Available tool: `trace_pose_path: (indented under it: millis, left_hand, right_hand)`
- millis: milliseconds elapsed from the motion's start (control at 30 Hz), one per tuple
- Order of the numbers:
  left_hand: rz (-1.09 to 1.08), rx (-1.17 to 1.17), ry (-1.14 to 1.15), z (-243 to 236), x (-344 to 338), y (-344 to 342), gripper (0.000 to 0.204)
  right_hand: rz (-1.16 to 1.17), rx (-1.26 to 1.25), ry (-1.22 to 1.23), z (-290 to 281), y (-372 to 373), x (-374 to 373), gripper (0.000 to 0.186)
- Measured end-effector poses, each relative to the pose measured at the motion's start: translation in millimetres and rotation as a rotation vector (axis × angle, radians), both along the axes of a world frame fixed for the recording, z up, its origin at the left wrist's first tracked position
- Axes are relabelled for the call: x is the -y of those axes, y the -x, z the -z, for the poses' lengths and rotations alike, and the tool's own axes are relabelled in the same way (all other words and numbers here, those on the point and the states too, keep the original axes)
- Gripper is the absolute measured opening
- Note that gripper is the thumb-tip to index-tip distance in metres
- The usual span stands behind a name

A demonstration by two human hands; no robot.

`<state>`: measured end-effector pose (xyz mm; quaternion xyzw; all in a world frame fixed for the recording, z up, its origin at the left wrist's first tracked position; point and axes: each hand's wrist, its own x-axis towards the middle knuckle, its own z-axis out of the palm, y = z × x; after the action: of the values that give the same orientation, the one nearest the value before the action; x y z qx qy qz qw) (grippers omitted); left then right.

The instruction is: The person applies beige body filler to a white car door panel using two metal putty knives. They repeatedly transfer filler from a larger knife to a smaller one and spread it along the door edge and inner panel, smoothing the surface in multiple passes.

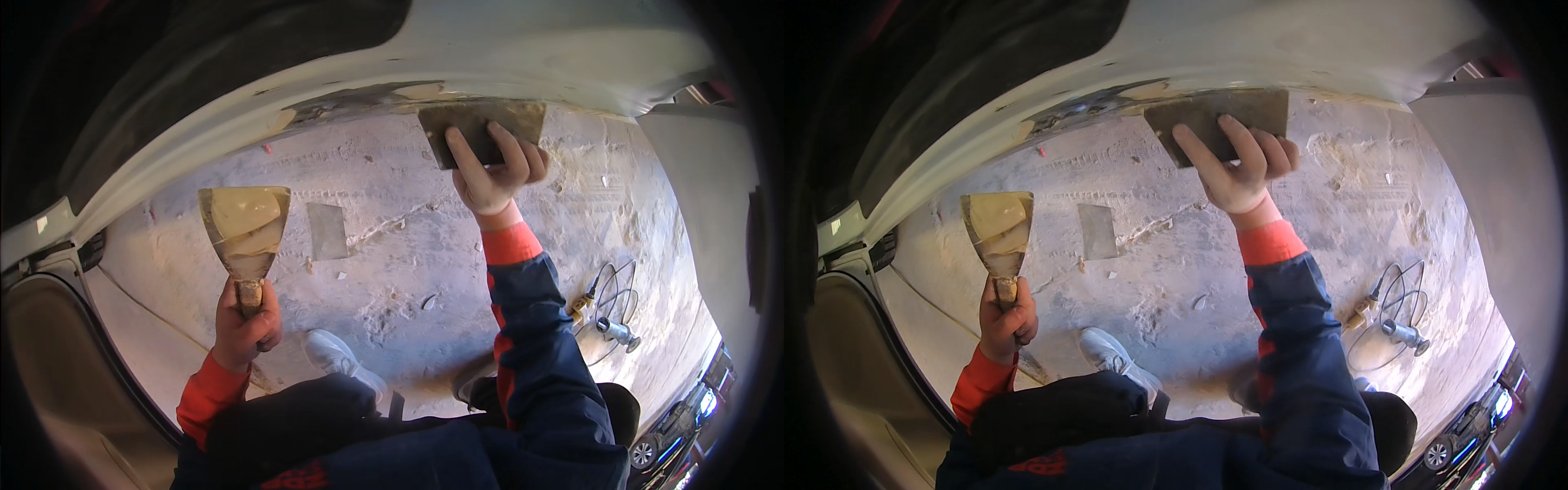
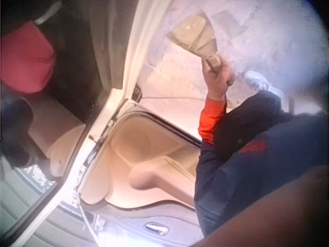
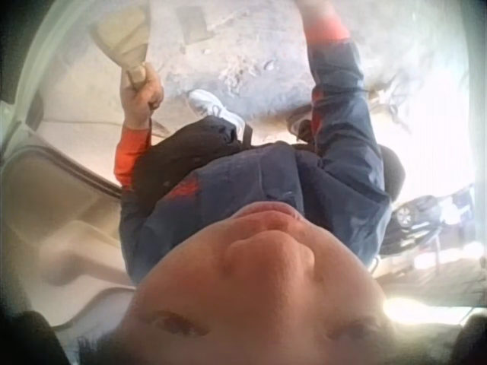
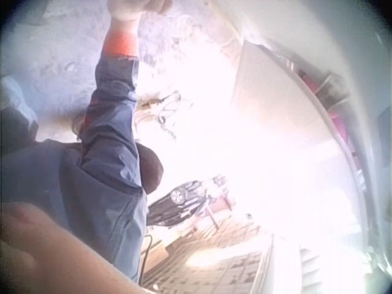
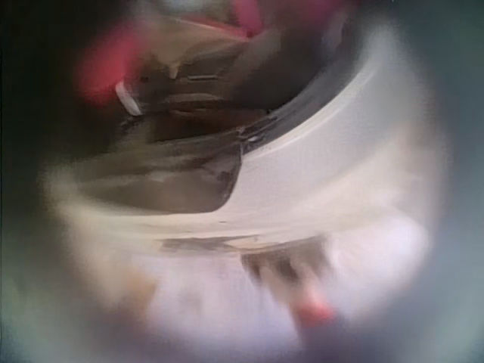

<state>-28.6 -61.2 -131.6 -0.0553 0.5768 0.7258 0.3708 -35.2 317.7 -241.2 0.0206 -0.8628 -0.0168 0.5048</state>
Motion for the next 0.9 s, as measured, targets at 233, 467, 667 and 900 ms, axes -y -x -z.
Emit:
trace_pose_path:
  millis: [233, 467, 667, 900]
  left_hand:
    - [0.008, -0.015, 0.003, -2.7, -3.7, 0.5, 0.049]
    - [0.042, -0.028, -0.010, -5.5, 0.9, 0.2, 0.047]
    - [0.030, -0.023, -0.072, -3.2, 0.7, 5.9, 0.050]
    - [0.027, -0.040, -0.115, 4.9, 20.0, 12.1, 0.050]
  right_hand:
    - [0.033, 0.015, -0.008, 19.3, 1.7, -2.2, 0.030]
    - [-0.076, -0.104, 0.065, 1.0, 6.3, 36.4, 0.033]
    - [-0.001, -0.054, 0.004, 17.0, 39.1, 74.1, 0.043]
    - [-0.087, -0.011, 0.090, 10.8, 8.1, 89.1, 0.032]
